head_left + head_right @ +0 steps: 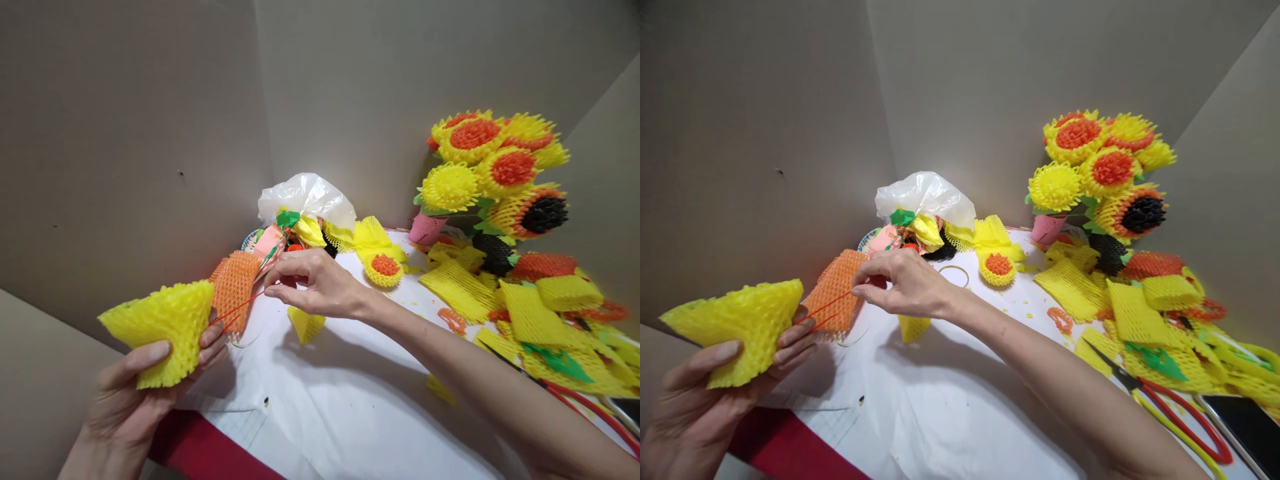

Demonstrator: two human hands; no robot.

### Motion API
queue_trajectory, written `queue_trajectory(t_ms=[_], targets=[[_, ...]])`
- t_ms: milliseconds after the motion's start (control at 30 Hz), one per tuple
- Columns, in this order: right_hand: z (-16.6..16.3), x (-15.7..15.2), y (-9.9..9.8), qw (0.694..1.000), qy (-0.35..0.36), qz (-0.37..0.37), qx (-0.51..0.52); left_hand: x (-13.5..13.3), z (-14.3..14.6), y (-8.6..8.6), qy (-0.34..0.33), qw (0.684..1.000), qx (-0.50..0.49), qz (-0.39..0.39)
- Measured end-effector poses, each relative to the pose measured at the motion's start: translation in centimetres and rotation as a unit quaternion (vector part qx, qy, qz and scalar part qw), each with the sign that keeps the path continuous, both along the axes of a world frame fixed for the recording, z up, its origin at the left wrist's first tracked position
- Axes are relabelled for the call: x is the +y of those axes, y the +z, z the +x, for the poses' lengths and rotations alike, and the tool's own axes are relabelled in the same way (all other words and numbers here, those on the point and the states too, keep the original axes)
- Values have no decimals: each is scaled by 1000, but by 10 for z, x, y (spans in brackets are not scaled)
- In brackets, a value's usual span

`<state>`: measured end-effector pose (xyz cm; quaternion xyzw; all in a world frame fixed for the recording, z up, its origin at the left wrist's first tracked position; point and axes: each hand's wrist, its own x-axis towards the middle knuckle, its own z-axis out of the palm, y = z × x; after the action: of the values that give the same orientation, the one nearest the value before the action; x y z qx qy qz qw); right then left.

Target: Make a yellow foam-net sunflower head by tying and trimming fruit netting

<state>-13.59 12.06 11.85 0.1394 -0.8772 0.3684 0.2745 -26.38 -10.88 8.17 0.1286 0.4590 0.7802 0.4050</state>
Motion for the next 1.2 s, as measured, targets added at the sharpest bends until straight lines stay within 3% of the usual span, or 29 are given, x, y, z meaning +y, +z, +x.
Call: queue_trajectory(t_ms=[300,533,700,933,1100,1200], targets=[[14,-33,13,989,-56,132,22,9,6,-3,79,984,50,-149],[8,-35,0,983,-57,175,11,25,3,-2,32,974,174,-140],[4,-33,-7,986,-70,154,10,37,-2,-3,17,944,297,-145],[8,-32,-3,990,-88,112,-6,60,-13,-3,18,861,459,-217],[18,-30,-4,990,-100,96,-2,75,-7,4,13,778,579,-243],[24,-32,-11,990,-115,86,9,80,3,11,44,716,639,-278]])
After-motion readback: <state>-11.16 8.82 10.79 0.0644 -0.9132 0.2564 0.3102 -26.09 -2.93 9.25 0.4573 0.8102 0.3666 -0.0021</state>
